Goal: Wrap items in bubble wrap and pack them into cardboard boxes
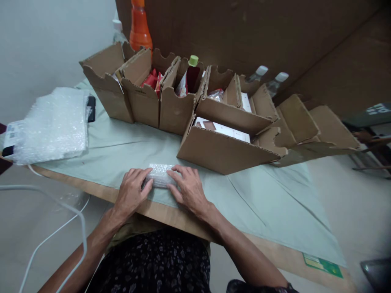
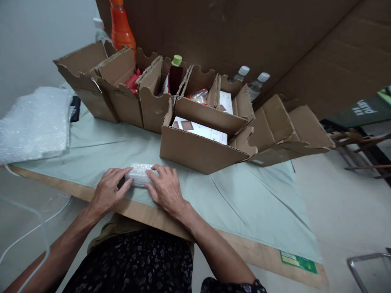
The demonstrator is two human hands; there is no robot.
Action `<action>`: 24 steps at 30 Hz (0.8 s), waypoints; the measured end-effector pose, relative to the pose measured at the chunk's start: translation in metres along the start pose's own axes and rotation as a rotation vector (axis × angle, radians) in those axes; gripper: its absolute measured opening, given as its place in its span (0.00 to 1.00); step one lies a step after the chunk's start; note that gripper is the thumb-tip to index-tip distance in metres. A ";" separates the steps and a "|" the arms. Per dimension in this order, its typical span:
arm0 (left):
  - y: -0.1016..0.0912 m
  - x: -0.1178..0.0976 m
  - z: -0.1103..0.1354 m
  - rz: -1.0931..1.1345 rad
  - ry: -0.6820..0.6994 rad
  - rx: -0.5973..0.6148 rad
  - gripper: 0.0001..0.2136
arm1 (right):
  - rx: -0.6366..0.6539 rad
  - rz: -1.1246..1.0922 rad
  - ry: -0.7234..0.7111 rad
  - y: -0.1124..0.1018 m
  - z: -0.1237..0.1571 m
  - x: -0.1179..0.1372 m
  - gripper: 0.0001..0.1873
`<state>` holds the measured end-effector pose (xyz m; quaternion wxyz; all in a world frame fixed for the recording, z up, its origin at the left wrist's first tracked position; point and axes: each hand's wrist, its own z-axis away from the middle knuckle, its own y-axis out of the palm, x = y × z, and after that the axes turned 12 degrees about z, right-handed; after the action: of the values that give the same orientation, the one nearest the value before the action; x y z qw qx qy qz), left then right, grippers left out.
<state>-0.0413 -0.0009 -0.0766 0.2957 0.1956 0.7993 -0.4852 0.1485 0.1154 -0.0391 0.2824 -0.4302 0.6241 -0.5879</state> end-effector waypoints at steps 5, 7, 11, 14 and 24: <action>-0.001 -0.004 -0.003 0.102 -0.167 -0.120 0.17 | 0.060 0.015 -0.085 0.010 -0.012 -0.007 0.16; -0.003 -0.013 0.007 0.325 -0.350 -0.183 0.22 | 0.044 -0.091 -0.010 0.013 -0.017 -0.012 0.14; -0.002 -0.036 0.023 0.936 -0.728 -0.167 0.39 | -0.069 -0.273 0.027 0.009 -0.009 -0.006 0.13; 0.002 -0.045 0.023 1.154 -0.820 -0.163 0.45 | -0.093 -0.329 -0.047 0.000 0.013 0.006 0.12; 0.015 -0.073 0.015 1.249 -0.765 -0.110 0.46 | 0.021 -0.986 0.331 -0.017 0.063 -0.004 0.41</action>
<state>0.0261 -0.0091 -0.0433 0.7849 0.4161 0.4030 -0.2198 0.2080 0.0891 -0.0324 -0.1264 -0.5715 0.3775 -0.7175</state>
